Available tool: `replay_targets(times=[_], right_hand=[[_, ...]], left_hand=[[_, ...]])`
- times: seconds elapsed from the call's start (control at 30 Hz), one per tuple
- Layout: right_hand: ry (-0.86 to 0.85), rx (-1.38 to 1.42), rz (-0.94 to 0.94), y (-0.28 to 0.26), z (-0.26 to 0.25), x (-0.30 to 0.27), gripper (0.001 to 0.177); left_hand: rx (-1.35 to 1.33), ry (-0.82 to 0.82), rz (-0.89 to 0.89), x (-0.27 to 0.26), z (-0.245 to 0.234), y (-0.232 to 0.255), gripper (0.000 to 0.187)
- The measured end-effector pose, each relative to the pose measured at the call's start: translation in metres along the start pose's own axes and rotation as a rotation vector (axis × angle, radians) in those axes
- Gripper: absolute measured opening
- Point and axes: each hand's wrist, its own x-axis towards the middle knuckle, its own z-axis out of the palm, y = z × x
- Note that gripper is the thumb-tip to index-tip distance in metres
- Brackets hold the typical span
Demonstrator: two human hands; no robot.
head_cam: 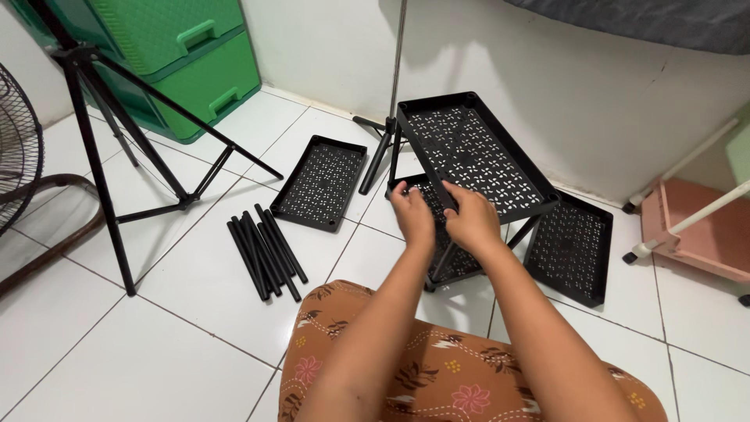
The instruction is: The person assembles a black plastic multi-tier rack by inserting vertical poles into the corners of perforated trays. They stack trays onto the poles and continue adding poles to extend the height of the structure.
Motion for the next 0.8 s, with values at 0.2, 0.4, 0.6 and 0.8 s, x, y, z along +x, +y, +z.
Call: replay_targets(times=[0.2,0.4,0.6,0.8], right_hand=[[-0.164,0.093,0.123,0.004,-0.021,0.001,0.053],[-0.298,0.115,0.107,0.045,-0.047,0.004,0.051],[-0.353,0.137,0.155,0.081,-0.069,0.008,0.043],[-0.243,0.081,0.260,0.103,-0.064,0.016,0.032]], left_hand=[[0.279,0.059,0.259,0.031,-0.018,0.024,0.033],[0.484,0.108,0.395,0.063,-0.042,0.046,0.035],[0.577,0.107,0.371,0.100,-0.048,0.050,0.046],[0.724,-0.199,0.125,0.114,-0.051,0.063,0.056]])
